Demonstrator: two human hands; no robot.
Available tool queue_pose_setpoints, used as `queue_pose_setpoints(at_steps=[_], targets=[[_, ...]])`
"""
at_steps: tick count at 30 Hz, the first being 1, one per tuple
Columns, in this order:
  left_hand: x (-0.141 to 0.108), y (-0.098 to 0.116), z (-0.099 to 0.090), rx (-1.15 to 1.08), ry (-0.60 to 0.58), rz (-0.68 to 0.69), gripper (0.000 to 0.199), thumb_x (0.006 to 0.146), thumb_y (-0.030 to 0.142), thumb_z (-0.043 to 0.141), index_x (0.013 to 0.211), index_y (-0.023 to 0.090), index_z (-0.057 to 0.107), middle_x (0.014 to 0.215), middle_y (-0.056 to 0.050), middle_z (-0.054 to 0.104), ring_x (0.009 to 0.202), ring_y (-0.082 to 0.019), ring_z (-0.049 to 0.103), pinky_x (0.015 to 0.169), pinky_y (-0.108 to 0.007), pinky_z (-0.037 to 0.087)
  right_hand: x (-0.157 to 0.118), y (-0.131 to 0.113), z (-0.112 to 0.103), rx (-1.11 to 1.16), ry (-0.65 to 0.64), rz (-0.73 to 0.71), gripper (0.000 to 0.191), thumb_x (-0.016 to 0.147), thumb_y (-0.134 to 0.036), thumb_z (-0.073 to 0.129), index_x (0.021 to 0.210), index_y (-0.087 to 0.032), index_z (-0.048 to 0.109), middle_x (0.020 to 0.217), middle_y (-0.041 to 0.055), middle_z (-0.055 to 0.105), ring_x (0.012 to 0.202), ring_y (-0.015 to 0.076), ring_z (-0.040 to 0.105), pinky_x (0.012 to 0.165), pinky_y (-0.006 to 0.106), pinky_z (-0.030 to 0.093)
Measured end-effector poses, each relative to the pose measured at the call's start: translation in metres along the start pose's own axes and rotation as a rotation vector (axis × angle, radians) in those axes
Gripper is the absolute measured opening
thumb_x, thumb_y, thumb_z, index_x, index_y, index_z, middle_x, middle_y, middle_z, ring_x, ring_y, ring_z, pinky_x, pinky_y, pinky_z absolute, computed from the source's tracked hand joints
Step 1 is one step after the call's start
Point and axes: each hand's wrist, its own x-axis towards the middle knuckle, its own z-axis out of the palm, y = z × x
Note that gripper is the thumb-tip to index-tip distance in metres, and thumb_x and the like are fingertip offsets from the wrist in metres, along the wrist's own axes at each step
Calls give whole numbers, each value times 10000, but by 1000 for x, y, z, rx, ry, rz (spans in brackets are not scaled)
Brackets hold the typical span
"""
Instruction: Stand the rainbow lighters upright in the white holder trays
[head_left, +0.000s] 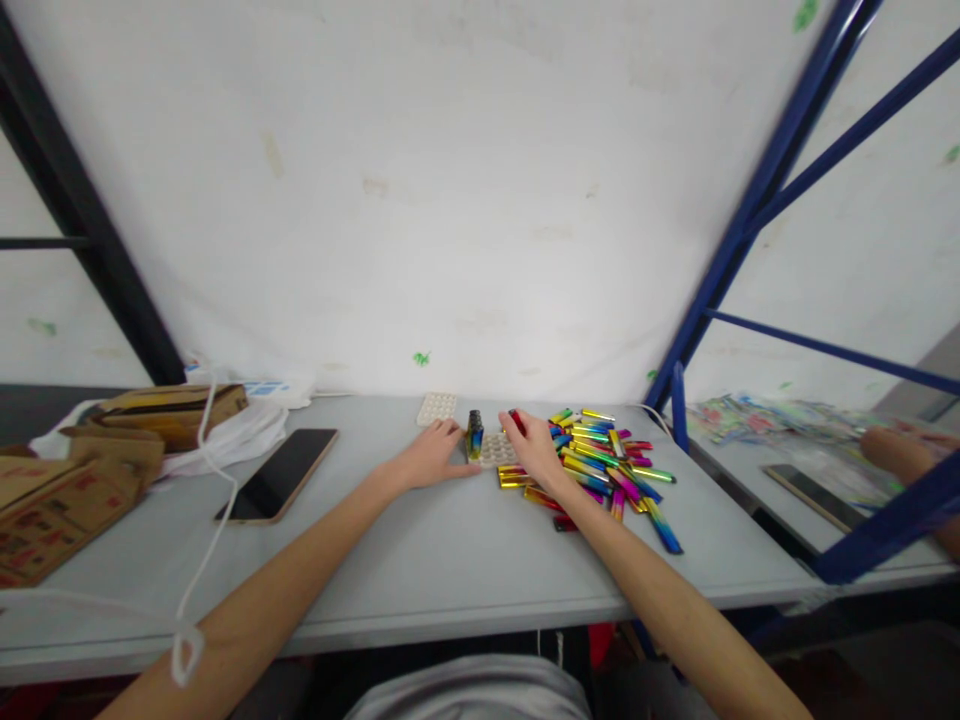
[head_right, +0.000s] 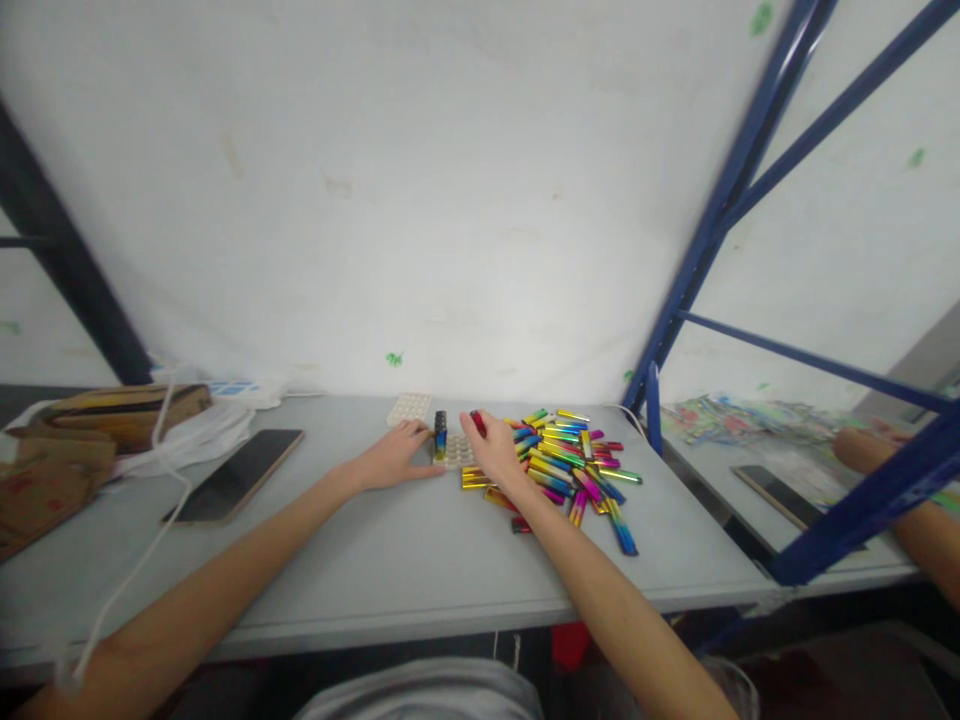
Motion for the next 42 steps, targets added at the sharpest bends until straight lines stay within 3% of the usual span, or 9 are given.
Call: queue_pose_setpoints(at_steps=[4, 7, 14, 20, 23, 28, 31, 37, 42], targets=[[-1, 1, -1, -1, 2, -4, 657, 890, 720, 678, 1246, 169, 696, 1258, -170, 675, 1208, -348, 625, 1089, -448, 486, -1, 4, -4, -163, -119, -204, 310, 1068, -451, 468, 884, -222, 566, 831, 36, 634, 779, 203, 582, 776, 317, 445], [-1, 1, 0, -8, 5, -10, 648, 886, 714, 687, 1247, 176, 696, 1249, -164, 677, 1204, -348, 627, 1079, -448, 492, -2, 7, -5, -230, -162, -262, 332, 1085, -460, 471, 875, -225, 577, 956, 92, 643, 907, 239, 607, 880, 352, 463], [-2, -1, 2, -16, 8, -5, 638, 891, 712, 682, 1252, 186, 689, 1237, -158, 669, 1182, -342, 621, 1066, -446, 490, -1, 4, -4, -133, -207, -121, 479, 1054, -586, 538, 746, -225, 606, 622, -4, 572, 599, 179, 502, 663, 301, 370], [-1, -2, 5, 23, -7, 2, 663, 911, 745, 631, 1244, 174, 684, 1253, -166, 659, 1203, -343, 609, 1082, -440, 477, -4, 8, 5, -40, -303, -59, 546, 1055, -595, 527, 713, -199, 680, 608, 5, 628, 577, 168, 528, 623, 286, 357], [-1, -2, 5, 21, -1, 3, 651, 914, 743, 629, 1223, 173, 685, 1242, -166, 660, 1191, -341, 612, 1078, -446, 481, -5, 9, 10, -159, -317, -115, 488, 1060, -567, 551, 780, -194, 695, 687, 24, 655, 637, 180, 570, 664, 292, 396], [-1, -1, 2, -13, -9, 25, 566, 933, 659, 662, 1251, 191, 677, 1222, -159, 673, 1174, -335, 617, 1054, -449, 498, -8, -2, 15, -436, -284, -273, 364, 1047, -524, 608, 1007, -179, 716, 1030, 119, 692, 916, 235, 647, 851, 328, 473], [-1, 0, 1, -26, -8, 32, 536, 935, 631, 671, 1255, 201, 676, 1224, -155, 677, 1173, -332, 617, 1058, -451, 497, -10, -10, 14, -506, -322, -264, 415, 1056, -572, 564, 1066, -183, 706, 1039, 126, 696, 909, 240, 657, 836, 328, 474], [0, -2, 3, -19, -2, -6, 606, 890, 709, 673, 1200, 190, 693, 1236, -164, 680, 1185, -345, 623, 1067, -458, 495, 3, 5, -14, -421, -299, -218, 498, 1140, -532, 329, 1057, -203, 693, 955, 86, 720, 903, 222, 663, 860, 323, 458], [1, -2, 4, -12, -2, -20, 633, 872, 734, 666, 1176, 179, 699, 1252, -183, 677, 1185, -356, 618, 1063, -469, 499, 19, 56, -53, -559, -117, -142, 382, 1060, -351, 552, 1376, -145, 613, 1158, 162, 718, 1131, 293, 647, 1032, 406, 473]])
